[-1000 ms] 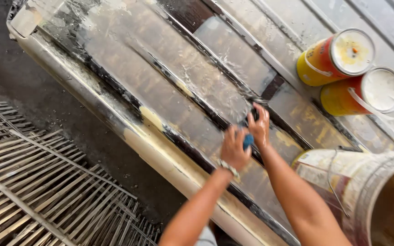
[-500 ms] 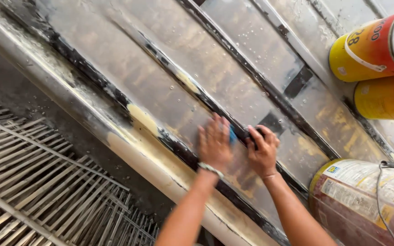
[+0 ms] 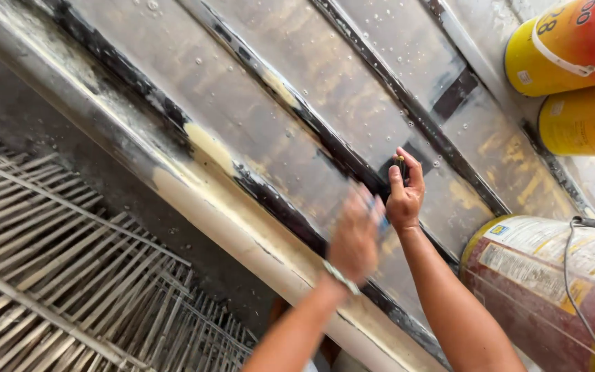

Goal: Sanding a car panel with water and a sanding sponge to prepare for painting.

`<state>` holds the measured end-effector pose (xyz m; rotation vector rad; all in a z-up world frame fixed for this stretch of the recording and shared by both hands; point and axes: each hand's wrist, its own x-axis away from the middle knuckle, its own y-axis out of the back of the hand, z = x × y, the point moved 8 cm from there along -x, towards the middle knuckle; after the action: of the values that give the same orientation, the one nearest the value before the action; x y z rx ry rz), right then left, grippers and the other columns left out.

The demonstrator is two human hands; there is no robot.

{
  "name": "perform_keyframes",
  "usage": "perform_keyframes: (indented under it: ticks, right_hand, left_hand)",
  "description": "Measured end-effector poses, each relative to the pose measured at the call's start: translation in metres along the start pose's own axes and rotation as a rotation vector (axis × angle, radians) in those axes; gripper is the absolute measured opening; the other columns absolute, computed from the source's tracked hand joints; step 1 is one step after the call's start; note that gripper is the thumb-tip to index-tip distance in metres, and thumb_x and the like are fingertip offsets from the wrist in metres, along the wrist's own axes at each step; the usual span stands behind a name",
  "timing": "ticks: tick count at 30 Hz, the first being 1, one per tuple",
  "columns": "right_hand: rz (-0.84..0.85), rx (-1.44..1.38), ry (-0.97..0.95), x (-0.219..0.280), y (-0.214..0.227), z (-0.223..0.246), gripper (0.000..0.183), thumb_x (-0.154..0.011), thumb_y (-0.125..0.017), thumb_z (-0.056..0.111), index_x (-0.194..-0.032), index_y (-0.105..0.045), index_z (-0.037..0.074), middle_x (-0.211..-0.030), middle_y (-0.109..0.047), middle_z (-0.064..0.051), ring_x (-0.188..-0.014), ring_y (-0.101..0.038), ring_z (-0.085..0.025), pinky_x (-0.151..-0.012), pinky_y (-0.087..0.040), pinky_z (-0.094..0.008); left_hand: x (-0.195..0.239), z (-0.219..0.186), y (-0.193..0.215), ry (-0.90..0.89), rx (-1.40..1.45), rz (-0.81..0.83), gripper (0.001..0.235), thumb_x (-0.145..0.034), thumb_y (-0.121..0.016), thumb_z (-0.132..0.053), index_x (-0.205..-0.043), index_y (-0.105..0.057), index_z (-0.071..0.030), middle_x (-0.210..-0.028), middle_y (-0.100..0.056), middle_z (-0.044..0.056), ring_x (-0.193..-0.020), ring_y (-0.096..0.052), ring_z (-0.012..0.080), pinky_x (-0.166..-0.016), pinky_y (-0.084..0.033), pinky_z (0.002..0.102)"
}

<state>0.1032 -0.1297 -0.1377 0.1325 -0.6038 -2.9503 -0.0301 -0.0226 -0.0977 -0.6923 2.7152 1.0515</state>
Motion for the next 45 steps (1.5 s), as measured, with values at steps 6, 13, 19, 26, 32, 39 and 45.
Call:
perform_keyframes:
  ticks: [6,13,19,26,32,39,45]
  right_hand:
    - [0.136,0.017,0.116,0.006,-0.005,0.011,0.033,-0.1,-0.062,0.006,-0.133,-0.064,0.003,-0.13,-0.059,-0.011,-0.125,-0.055,-0.023,-0.112,-0.04,-0.032]
    - [0.136,0.117,0.194,0.009,-0.007,0.027,0.034,-0.097,-0.064,0.006,-0.13,-0.066,0.004,-0.128,-0.061,-0.014,-0.124,-0.057,-0.028,-0.112,-0.043,-0.036]
    - [0.121,0.202,0.261,0.015,-0.01,0.036,0.035,-0.096,-0.065,0.006,-0.131,-0.066,0.005,-0.128,-0.06,-0.017,-0.124,-0.057,-0.032,-0.111,-0.044,-0.04]
    - [0.165,0.237,0.307,0.021,-0.017,0.045,0.037,-0.095,-0.067,0.004,-0.131,-0.065,0.006,-0.127,-0.061,-0.017,-0.12,-0.059,-0.033,-0.106,-0.048,-0.041]
    - [0.193,0.334,0.369,0.022,-0.025,0.054,0.038,-0.092,-0.07,0.003,-0.129,-0.066,0.007,-0.123,-0.061,-0.017,-0.116,-0.059,-0.035,-0.105,-0.047,-0.043]
    - [0.185,0.392,0.372,0.024,-0.034,0.054,0.038,-0.093,-0.071,0.007,-0.13,-0.066,0.008,-0.126,-0.059,-0.017,-0.116,-0.057,-0.036,-0.104,-0.046,-0.044]
    - [0.242,0.773,0.481,0.014,-0.063,0.065,0.051,-0.081,-0.075,0.012,-0.13,-0.062,0.014,-0.127,-0.058,-0.017,-0.113,-0.056,-0.039,-0.095,-0.044,-0.05]
  left_hand:
    - [0.134,-0.022,-0.079,-0.032,-0.044,0.445,0.059,-0.1,-0.047,-0.013,-0.158,-0.04,-0.002,-0.169,-0.034,0.02,-0.157,-0.03,0.039,-0.126,-0.023,0.057]
    - [-0.094,0.221,0.1,0.296,-0.708,0.209,0.074,-0.103,-0.054,-0.026,-0.163,-0.016,-0.006,-0.171,-0.006,0.013,-0.156,-0.023,0.0312,-0.127,-0.024,0.052]
    - [-0.095,0.124,0.094,0.206,-0.307,-0.029,0.068,-0.099,-0.048,0.003,-0.162,-0.03,-0.015,-0.17,-0.022,0.023,-0.15,-0.042,0.0413,-0.105,-0.058,0.033]
    - [0.063,0.04,0.011,0.017,-0.456,0.32,0.061,-0.096,-0.057,-0.024,-0.156,-0.045,-0.023,-0.168,-0.027,0.017,-0.153,-0.036,0.0346,-0.123,-0.026,0.057]
    - [-0.148,0.212,0.138,0.469,-0.603,0.301,0.068,-0.11,-0.053,-0.04,-0.163,-0.019,-0.017,-0.169,-0.012,0.025,-0.149,-0.027,0.0443,-0.118,-0.028,0.061]
    - [-0.119,0.152,0.069,0.07,-0.333,-0.107,0.056,-0.103,-0.044,-0.001,-0.158,-0.034,0.0,-0.168,-0.028,0.024,-0.153,-0.039,0.0385,-0.131,-0.034,0.046]
    - [-0.078,0.105,0.016,-0.03,-0.302,0.21,0.061,-0.1,-0.044,-0.017,-0.159,-0.033,-0.002,-0.167,-0.028,0.017,-0.152,-0.038,0.0371,-0.124,-0.03,0.053]
